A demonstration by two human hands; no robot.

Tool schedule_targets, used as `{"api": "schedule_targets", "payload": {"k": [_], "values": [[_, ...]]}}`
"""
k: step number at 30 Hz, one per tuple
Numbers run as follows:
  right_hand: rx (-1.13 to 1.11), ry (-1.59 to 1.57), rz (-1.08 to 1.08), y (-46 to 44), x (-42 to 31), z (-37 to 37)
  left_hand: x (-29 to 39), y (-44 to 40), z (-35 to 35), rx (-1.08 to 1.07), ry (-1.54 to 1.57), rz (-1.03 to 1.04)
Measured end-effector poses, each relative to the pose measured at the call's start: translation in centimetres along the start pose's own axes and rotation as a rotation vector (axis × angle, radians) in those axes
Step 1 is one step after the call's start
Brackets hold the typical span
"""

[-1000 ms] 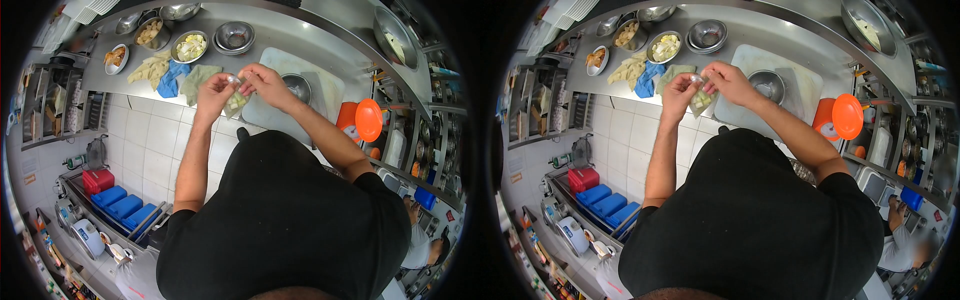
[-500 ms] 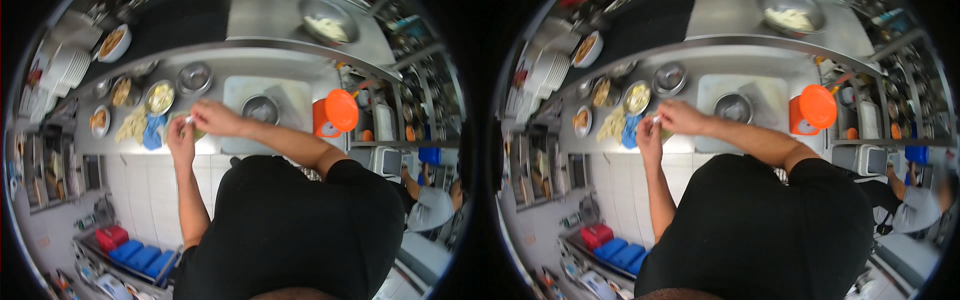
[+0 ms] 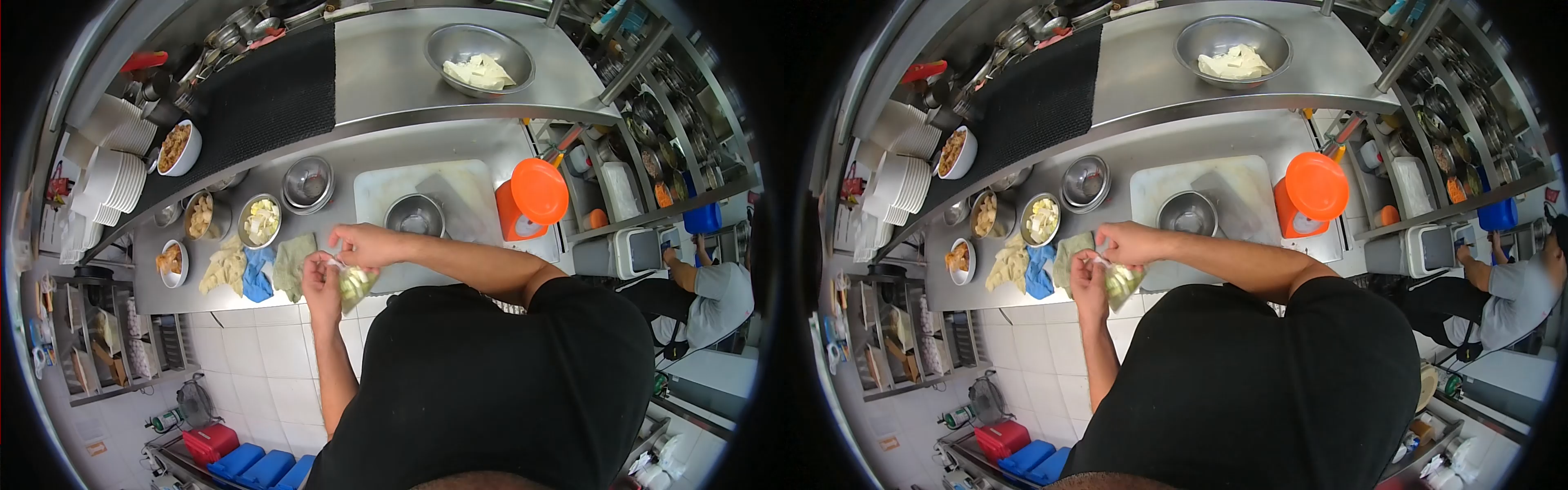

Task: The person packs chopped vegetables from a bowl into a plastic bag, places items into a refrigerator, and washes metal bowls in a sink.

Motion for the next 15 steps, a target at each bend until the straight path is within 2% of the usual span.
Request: {"api": "schedule_targets", "payload": {"k": [1,4,7,11,13,15], "values": [[-0.018,0.060,0.063,0.2,0.0,-0.2,-0.1,0.3,0.2,-0.023,0.053,-0.033],[-0.066,0.130,-0.184,0.0,2.2,-0.9,-0.4,1.0,0.5,-0.089,0.195,-0.146],[-0.056,0.179,-0.282,0.7,4.1,-0.9,-0.7,1.5,0.9,-0.240,0.375,-0.295],[-0.066,0.089,-0.118,1.5,5.8,-0.7,-1.5,3.0,2.0,-0.226,0.565,-0.400],[-0.065,0.025,-0.064,1.3,6.6,-0.5,-2.2,3.1,1.8,-0.216,0.561,-0.384],[-0.073,-0.072,-0.110,1.2,6.9,-0.4,-2.4,3.0,1.7,-0.215,0.536,-0.355]]}}
Point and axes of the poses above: each hand's wrist, its own y-axis away from the middle knuckle, its own z-axis out of the palm, x = y × z, the point moved 1 cm from there along -y, towards the middle knuckle, and after that the axes turned 12 degrees about -y, right-handed, at the moved point
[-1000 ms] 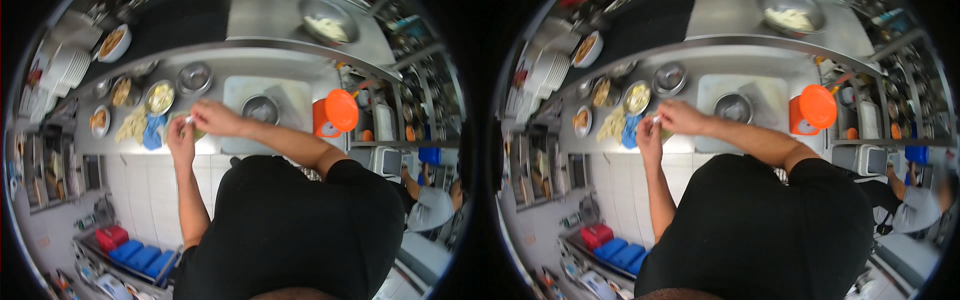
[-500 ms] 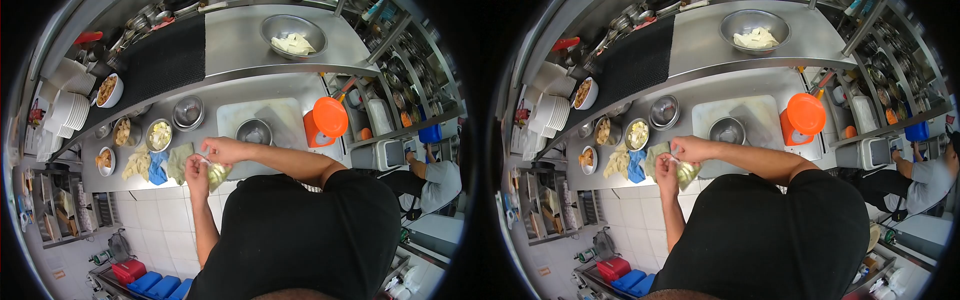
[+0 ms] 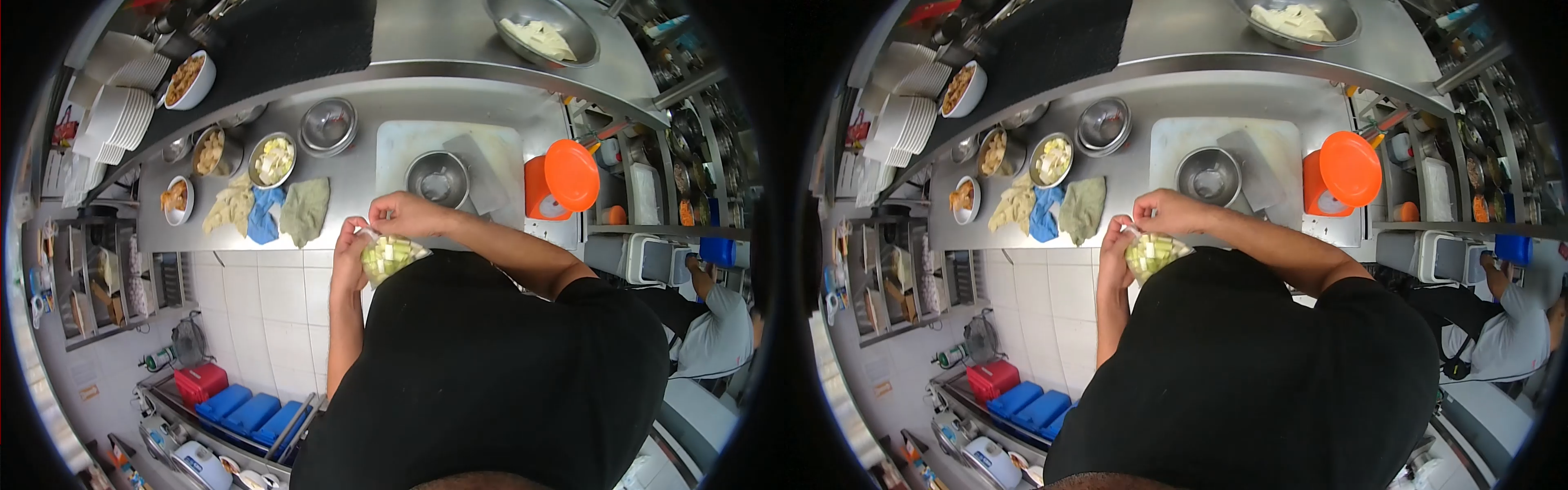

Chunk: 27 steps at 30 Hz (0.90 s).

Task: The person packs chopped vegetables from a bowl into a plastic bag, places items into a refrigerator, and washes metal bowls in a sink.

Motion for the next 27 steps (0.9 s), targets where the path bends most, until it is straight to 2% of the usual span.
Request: {"api": "schedule_targets", "payload": {"k": [2,3,9,12,14,15,18,21,24,25,27], "values": [[0.032,-0.086,-0.072,0.3,-0.7,-0.1,0.1,-0.1,0.4,0.037,0.004,0.008],[0.018,-0.141,0.091,1.0,-2.5,0.1,-0.1,-0.3,0.6,0.046,0.021,0.001],[-0.057,-0.107,0.155,0.5,-1.4,-0.8,-0.7,0.0,0.4,-0.061,0.078,0.005],[0.000,0.031,0.060,0.6,-1.5,-0.5,-0.3,0.2,0.9,-0.053,0.107,-0.008],[0.067,0.187,-0.112,0.4,-0.6,-0.2,0.6,0.1,1.7,-0.056,0.160,-0.022],[0.099,0.267,-0.201,0.5,-1.0,0.1,0.3,-0.4,1.5,-0.014,0.047,0.007],[0.129,0.039,-0.078,0.7,-2.1,0.3,0.1,-0.6,1.1,0.005,-0.139,-0.037],[0.155,-0.100,-0.085,0.9,-1.9,0.3,0.8,-0.9,1.9,-0.033,-0.356,0.057],[0.278,-0.116,-0.168,1.0,-1.1,-1.4,1.1,-0.9,2.0,-0.070,-0.346,-0.054],[0.364,0.135,-0.192,1.1,-1.0,-3.5,0.8,-0.9,1.7,-0.027,-0.333,-0.082],[0.501,0.901,-0.423,1.5,-1.3,-7.8,0.5,-1.0,1.1,0.020,-0.263,-0.118]]}}
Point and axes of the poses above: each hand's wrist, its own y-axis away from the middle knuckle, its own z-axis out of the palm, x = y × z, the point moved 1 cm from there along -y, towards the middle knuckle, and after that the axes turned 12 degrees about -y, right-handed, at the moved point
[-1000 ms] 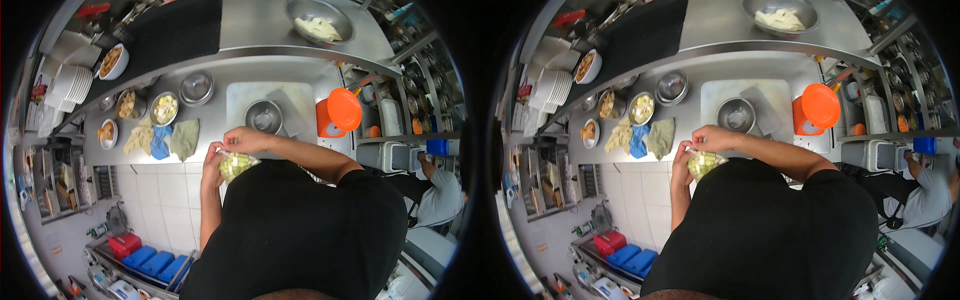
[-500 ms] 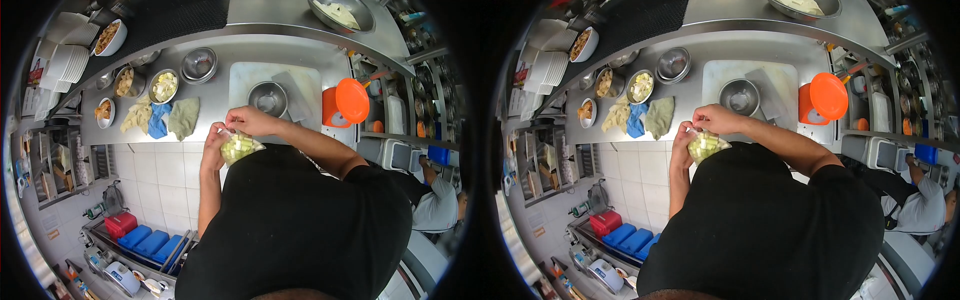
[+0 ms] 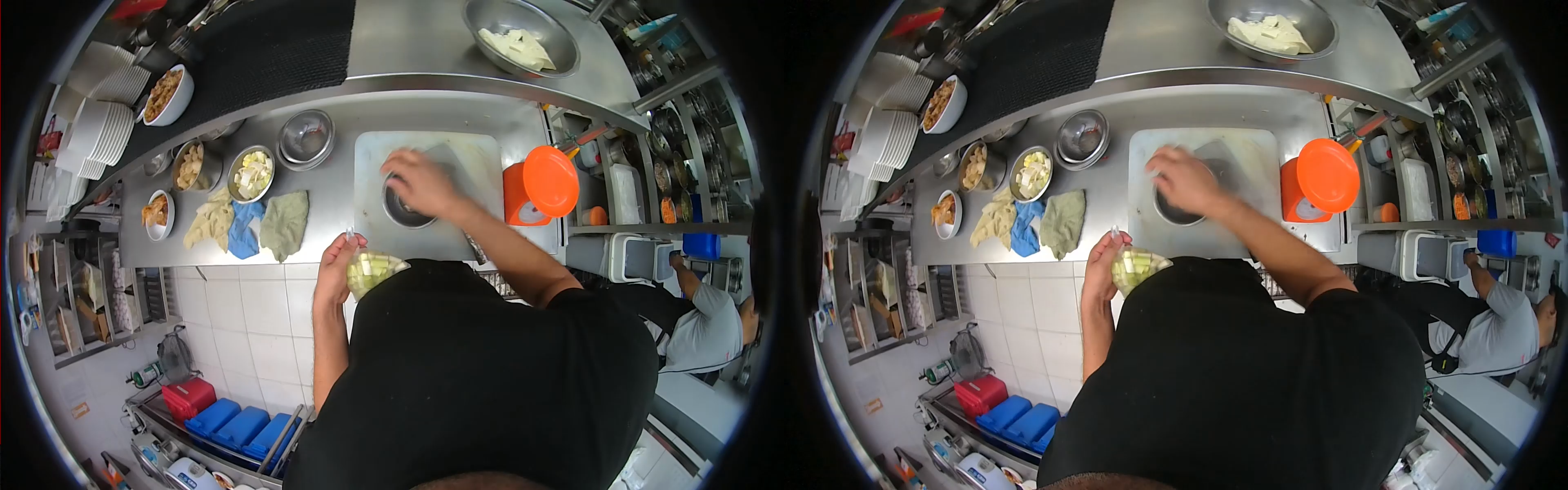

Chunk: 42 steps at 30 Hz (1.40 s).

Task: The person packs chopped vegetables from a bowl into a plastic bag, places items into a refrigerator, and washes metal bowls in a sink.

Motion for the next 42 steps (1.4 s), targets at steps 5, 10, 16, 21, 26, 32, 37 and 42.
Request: {"api": "schedule_targets", "payload": {"k": [5,10,16,21,26,32,37,42], "values": [[-0.217,0.336,0.328,0.8,7.4,-0.4,-0.5,0.6,-0.6,0.037,0.078,0.008],[-0.149,-0.002,0.444,-1.7,9.4,2.0,-1.5,0.7,-1.5,0.057,0.204,0.015],[0.105,-0.657,0.647,-12.5,6.9,8.0,-1.0,1.4,-0.9,0.125,0.265,-0.010],[0.144,-0.880,0.839,-17.1,6.6,13.7,-1.8,1.4,-1.2,0.087,0.278,0.027],[0.086,-0.938,0.760,-12.6,6.5,12.0,-2.6,0.8,-3.0,0.185,0.298,0.032],[0.266,-0.913,0.653,-1.8,2.6,2.9,-1.3,-6.8,-11.2,0.271,0.240,0.078],[0.729,-0.387,0.071,2.3,-2.8,-7.1,1.7,-15.5,-15.6,0.407,0.116,-0.106],[1.068,-0.122,-0.061,1.5,-7.7,-18.1,-0.4,-23.4,-21.1,0.270,0.049,-0.239]]}}
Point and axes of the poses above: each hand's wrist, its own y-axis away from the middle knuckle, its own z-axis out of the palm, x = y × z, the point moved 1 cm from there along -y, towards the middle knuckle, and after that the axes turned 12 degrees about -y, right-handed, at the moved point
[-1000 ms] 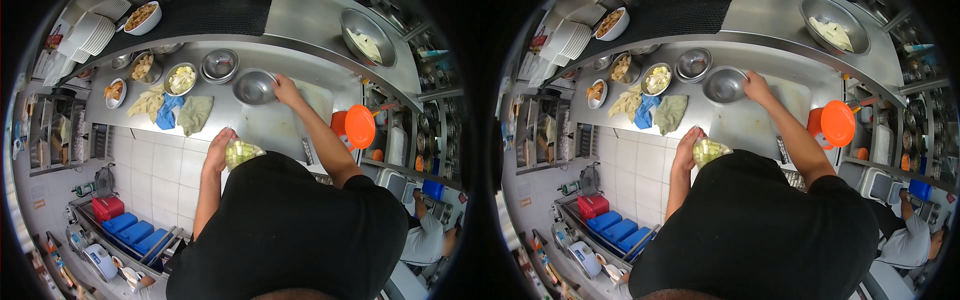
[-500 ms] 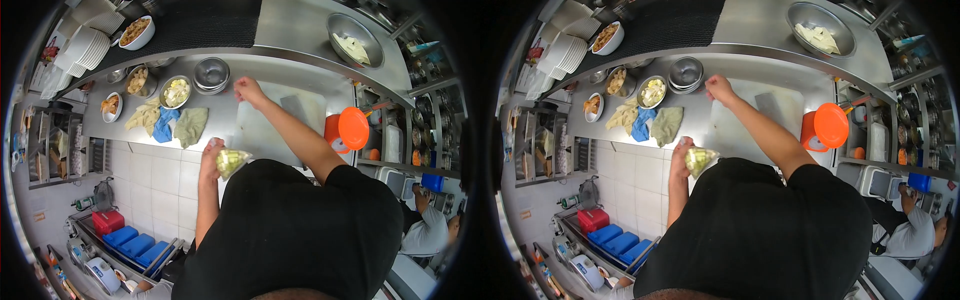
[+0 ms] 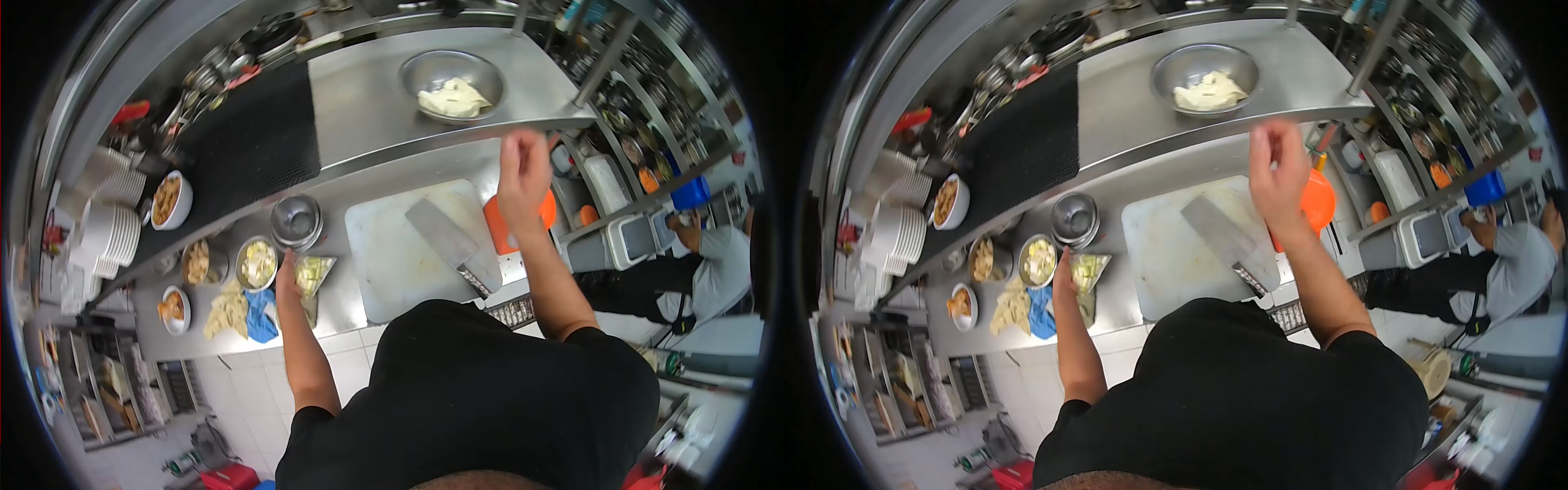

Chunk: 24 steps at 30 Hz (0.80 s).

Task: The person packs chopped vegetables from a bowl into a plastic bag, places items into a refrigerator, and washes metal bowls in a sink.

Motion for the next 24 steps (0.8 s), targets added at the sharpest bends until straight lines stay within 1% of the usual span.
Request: {"api": "schedule_targets", "payload": {"k": [1,2,3,7,9,11,13,15,17,18,19,22,24], "values": [[0.038,0.021,0.028,-2.3,-1.1,-0.2,0.0,-0.8,-0.2,0.011,-0.039,0.002],[0.011,0.042,0.111,-4.4,-1.3,-0.6,0.1,-1.5,-0.1,0.019,-0.079,0.003],[-0.010,0.064,0.199,-6.1,-1.3,-0.9,0.2,-2.0,0.1,0.028,-0.124,0.002],[-0.169,0.223,0.602,-9.0,-1.9,0.1,1.4,0.9,3.3,0.039,-0.172,0.064],[-0.148,0.187,0.578,-8.9,-0.6,0.6,1.4,0.7,3.4,-0.032,-0.091,0.008],[-0.083,0.138,0.619,-7.9,-0.8,1.8,0.8,-0.2,2.6,-0.091,-0.069,0.092],[-0.023,0.056,0.699,-7.0,-0.9,2.5,1.1,0.6,3.0,0.009,-0.139,0.078],[-0.065,0.077,0.798,-6.0,-4.4,3.1,0.5,-1.3,1.6,-0.067,-0.198,0.153],[-0.022,0.005,0.745,-4.4,-3.1,2.9,0.5,-0.4,1.6,-0.105,-0.243,0.131],[-0.001,-0.036,0.717,-3.6,-3.0,2.3,0.3,-0.1,1.5,-0.114,-0.262,0.128],[0.019,-0.042,0.722,-2.4,-4.3,1.4,0.2,0.1,1.2,-0.123,-0.281,0.129],[0.074,-0.071,0.732,2.1,-9.0,-2.6,-0.6,2.0,0.5,-0.224,-0.210,0.079],[0.138,-0.106,0.751,5.9,-10.4,-6.1,-1.0,3.0,-0.1,-0.208,-0.269,0.086]]}}
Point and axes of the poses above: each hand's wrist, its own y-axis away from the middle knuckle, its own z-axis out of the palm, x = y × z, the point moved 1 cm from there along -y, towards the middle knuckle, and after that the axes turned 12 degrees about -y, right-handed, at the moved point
